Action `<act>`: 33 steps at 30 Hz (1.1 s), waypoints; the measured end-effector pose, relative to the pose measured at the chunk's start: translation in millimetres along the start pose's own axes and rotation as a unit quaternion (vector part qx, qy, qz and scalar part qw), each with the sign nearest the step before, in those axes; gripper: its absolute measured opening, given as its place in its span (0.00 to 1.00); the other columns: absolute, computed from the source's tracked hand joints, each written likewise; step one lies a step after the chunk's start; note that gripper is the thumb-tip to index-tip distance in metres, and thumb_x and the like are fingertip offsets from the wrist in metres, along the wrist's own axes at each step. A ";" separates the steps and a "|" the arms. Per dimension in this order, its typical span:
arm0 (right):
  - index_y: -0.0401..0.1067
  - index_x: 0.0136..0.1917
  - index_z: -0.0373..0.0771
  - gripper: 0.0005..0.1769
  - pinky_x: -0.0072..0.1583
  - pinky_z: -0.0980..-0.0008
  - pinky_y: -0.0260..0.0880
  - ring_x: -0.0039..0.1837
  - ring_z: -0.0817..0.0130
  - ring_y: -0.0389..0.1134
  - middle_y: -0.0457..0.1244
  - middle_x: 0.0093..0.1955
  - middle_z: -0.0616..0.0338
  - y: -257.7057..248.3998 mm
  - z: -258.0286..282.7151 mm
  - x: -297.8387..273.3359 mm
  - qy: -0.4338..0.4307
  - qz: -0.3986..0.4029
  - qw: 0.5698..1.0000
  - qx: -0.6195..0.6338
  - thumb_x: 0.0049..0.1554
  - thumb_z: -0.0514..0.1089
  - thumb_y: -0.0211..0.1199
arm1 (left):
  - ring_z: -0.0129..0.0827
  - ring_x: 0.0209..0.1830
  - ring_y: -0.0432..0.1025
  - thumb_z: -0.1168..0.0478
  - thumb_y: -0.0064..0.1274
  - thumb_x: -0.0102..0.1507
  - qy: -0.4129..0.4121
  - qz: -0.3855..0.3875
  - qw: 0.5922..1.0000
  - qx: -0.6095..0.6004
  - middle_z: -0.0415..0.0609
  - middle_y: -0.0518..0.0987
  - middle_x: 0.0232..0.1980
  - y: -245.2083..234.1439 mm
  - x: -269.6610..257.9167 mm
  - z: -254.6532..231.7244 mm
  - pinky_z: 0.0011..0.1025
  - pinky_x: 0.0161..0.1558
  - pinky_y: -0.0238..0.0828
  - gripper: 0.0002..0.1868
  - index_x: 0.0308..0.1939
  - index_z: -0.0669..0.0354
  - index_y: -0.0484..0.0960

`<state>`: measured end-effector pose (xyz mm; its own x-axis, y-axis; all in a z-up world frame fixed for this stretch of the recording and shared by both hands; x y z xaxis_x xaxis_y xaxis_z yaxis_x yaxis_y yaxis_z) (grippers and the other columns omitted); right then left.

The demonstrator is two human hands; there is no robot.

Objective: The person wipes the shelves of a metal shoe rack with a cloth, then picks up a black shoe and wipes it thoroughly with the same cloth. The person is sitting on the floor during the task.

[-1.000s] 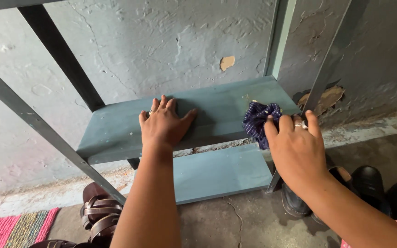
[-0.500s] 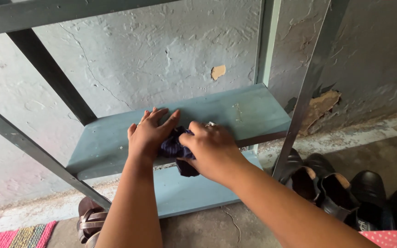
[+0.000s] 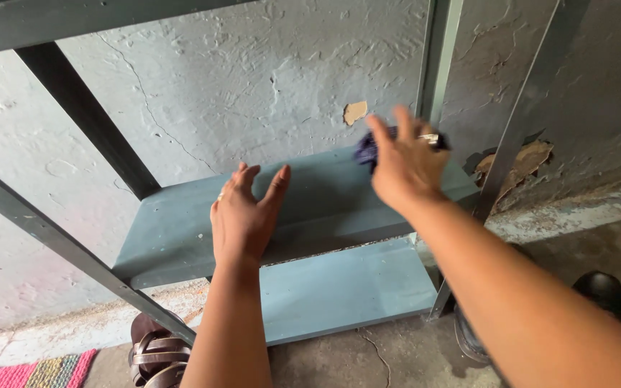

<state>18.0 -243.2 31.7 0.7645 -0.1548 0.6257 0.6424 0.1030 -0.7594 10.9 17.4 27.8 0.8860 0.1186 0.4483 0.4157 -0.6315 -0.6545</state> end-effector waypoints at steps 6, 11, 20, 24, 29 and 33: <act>0.72 0.65 0.56 0.23 0.69 0.24 0.46 0.76 0.49 0.52 0.56 0.73 0.58 43.1 136.4 -28.3 -0.088 0.178 0.974 0.111 0.56 0.56 0.59 | 0.52 0.65 0.72 0.39 0.52 0.66 0.016 -0.125 0.987 -0.101 0.61 0.79 0.62 -18.3 -0.4 6.2 0.40 0.64 0.65 0.31 0.56 0.64 0.83; 0.70 0.69 0.66 0.36 0.68 0.19 0.37 0.80 0.37 0.42 0.48 0.80 0.54 31.3 156.2 -26.1 -0.142 0.206 0.957 0.144 0.48 0.68 0.68 | 0.52 0.49 0.81 0.41 0.48 0.63 -0.179 -0.072 0.944 -0.267 0.56 0.85 0.51 -18.9 -5.5 32.0 0.43 0.45 0.76 0.30 0.57 0.59 0.82; 0.74 0.62 0.51 0.28 0.70 0.24 0.43 0.72 0.45 0.58 0.60 0.67 0.48 -11.5 -16.3 6.0 0.037 0.169 0.983 -0.063 0.56 0.66 0.58 | 0.56 0.51 0.76 0.39 0.45 0.68 -0.036 -0.085 0.995 0.021 0.59 0.84 0.47 -13.3 -2.5 7.2 0.45 0.54 0.69 0.29 0.51 0.61 0.85; 0.72 0.62 0.42 0.28 0.67 0.34 0.55 0.63 0.42 0.65 0.62 0.61 0.43 -14.3 -10.1 -27.1 0.063 0.179 0.977 -0.102 0.61 0.64 0.55 | 0.55 0.46 0.77 0.40 0.45 0.69 -0.061 -0.061 0.995 0.056 0.59 0.84 0.40 -10.2 -7.5 4.5 0.45 0.52 0.71 0.28 0.50 0.61 0.85; 0.71 0.60 0.42 0.27 0.63 0.36 0.58 0.60 0.41 0.64 0.61 0.59 0.41 -23.6 65.6 -69.1 -0.034 0.175 0.984 -0.032 0.57 0.62 0.58 | 0.55 0.40 0.77 0.40 0.46 0.68 -0.070 -0.065 0.995 0.040 0.57 0.83 0.34 -16.8 -10.9 -3.9 0.46 0.45 0.72 0.26 0.46 0.59 0.86; 0.72 0.58 0.40 0.28 0.62 0.41 0.65 0.64 0.32 0.63 0.61 0.61 0.39 -53.0 99.1 -105.2 -0.194 0.034 0.980 0.027 0.57 0.64 0.63 | 0.55 0.35 0.76 0.42 0.47 0.69 -0.062 -0.086 0.993 0.056 0.56 0.82 0.31 -18.0 -19.6 -8.3 0.46 0.42 0.73 0.24 0.36 0.57 0.88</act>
<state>-91.2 -135.0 23.8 0.7611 0.2387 0.6031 0.5835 0.1544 -0.7973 -15.7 20.1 35.9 0.8150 0.3160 0.4857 0.5779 -0.5045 -0.6415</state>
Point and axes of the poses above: each hand's wrist, its own x-axis towards the middle knuckle, its own y-axis out of the palm, z = x × y, the point moved 7 cm from there along x, towards the middle knuckle
